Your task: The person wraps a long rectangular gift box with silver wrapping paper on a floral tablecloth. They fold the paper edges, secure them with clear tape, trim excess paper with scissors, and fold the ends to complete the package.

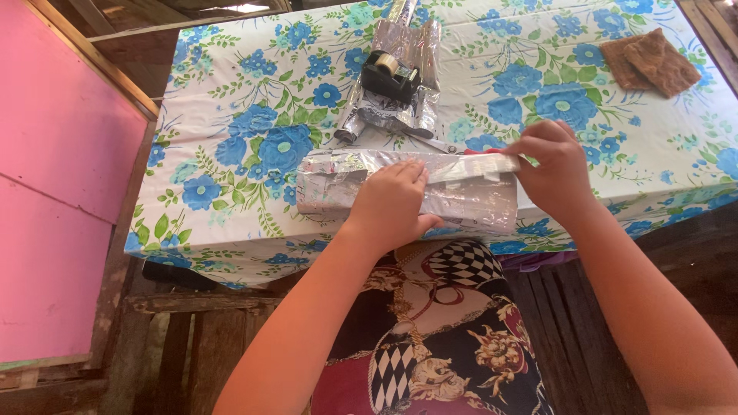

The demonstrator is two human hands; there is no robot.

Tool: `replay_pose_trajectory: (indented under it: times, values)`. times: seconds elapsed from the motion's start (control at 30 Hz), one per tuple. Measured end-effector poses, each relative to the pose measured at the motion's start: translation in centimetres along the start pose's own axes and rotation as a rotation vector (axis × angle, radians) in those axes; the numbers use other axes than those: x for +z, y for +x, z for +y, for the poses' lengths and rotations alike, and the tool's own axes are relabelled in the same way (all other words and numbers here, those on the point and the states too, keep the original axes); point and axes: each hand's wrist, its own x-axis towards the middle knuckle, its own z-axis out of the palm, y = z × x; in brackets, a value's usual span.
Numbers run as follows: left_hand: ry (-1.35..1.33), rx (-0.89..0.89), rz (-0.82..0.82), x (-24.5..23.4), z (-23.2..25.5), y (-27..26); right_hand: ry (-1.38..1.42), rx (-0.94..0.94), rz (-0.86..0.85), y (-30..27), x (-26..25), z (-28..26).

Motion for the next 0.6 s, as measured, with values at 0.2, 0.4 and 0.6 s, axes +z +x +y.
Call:
replay_pose_trajectory:
  times: [0.2,0.4,0.6]
  values:
    - [-0.005,0.020,0.058,0.9,-0.1,-0.1,0.066,0.028,-0.006,-1.8,-0.7,0.3]
    - [-0.001,0.023,0.036,0.5,-0.1,-0.1,0.013,-0.120,0.016,-0.8,-2.0,-1.6]
    - [0.019,0.032,0.023,0.1,-0.1,0.1,-0.082,-0.205,-0.031,-1.1,-2.3,-1.5]
